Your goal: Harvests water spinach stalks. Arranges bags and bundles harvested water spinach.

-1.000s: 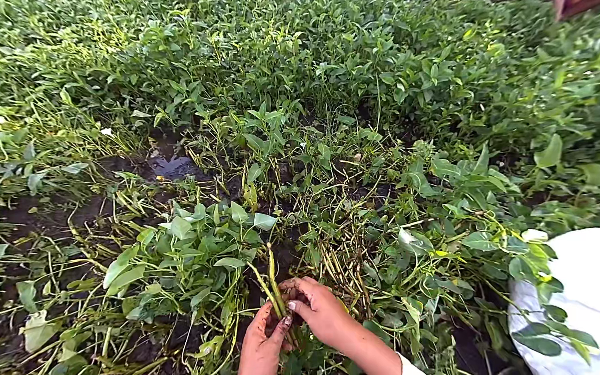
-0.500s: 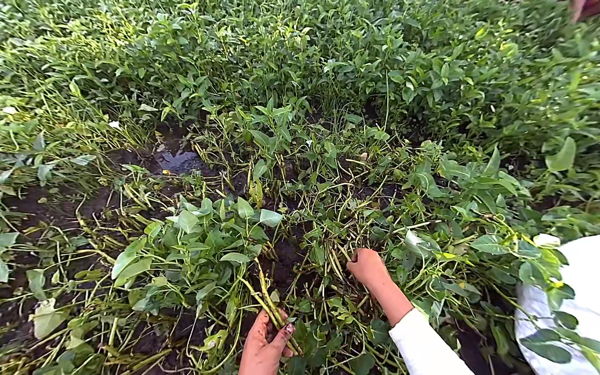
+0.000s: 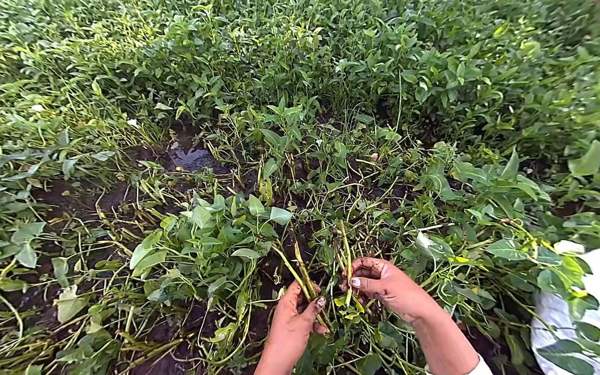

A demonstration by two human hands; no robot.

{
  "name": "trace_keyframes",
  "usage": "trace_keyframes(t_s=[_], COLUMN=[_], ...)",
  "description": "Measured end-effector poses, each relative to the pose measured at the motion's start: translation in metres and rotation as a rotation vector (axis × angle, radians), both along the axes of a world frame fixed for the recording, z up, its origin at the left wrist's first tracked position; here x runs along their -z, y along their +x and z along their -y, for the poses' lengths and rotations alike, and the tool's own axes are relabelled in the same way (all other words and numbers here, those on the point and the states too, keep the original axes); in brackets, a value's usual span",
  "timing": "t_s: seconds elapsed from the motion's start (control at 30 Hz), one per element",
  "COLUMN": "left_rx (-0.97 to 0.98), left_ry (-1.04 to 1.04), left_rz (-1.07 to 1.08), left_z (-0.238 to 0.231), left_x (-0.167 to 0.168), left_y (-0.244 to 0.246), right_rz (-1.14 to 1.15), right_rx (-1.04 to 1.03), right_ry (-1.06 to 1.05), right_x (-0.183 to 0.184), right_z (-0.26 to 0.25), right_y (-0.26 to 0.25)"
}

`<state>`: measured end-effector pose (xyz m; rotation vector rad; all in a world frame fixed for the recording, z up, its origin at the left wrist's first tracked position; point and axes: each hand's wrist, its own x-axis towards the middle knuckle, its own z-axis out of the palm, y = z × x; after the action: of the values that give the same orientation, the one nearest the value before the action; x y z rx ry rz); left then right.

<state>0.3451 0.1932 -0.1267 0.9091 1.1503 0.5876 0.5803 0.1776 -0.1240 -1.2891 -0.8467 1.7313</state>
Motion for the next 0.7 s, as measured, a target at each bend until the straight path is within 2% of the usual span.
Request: trace_keyframes(t_s=[0.17,0.33,0.43,0.5,0.6,0.7], left_rx=[-0.019,-0.051,-0.091,-0.125,-0.155,-0.137], left_ry=[0.014,0.015,-0.033,-0.070,-0.098,-0.103], left_rz=[0.021,-0.018,-0.033,-0.027,-0.048,-0.042], left_z=[0.000,0.004,0.011,0.015,0.017,0.015], left_x=[-0.004,0.008,0.017,0.019,0.017,0.011], left_y=[0.000,0.001,-0.003,-0.009,-0.016,-0.016], right_rz=[-0.053,0.397,0.499,0.537,0.895,1.166], right_rx=[-0.083,-0.180,-0.272,-0.257,-0.068,-0.127], right_ry=[0.047,0.138,0.180,0.149,-0.019,-0.217], right_x=[-0.001,0.010,0.014,0.016,0.031,0.069], right_z=[-0.003,0.005,0.012,0.003,-0.029,-0.058], right_y=[-0.010,-0.051,-0.067,-0.052,-0.011,0.018])
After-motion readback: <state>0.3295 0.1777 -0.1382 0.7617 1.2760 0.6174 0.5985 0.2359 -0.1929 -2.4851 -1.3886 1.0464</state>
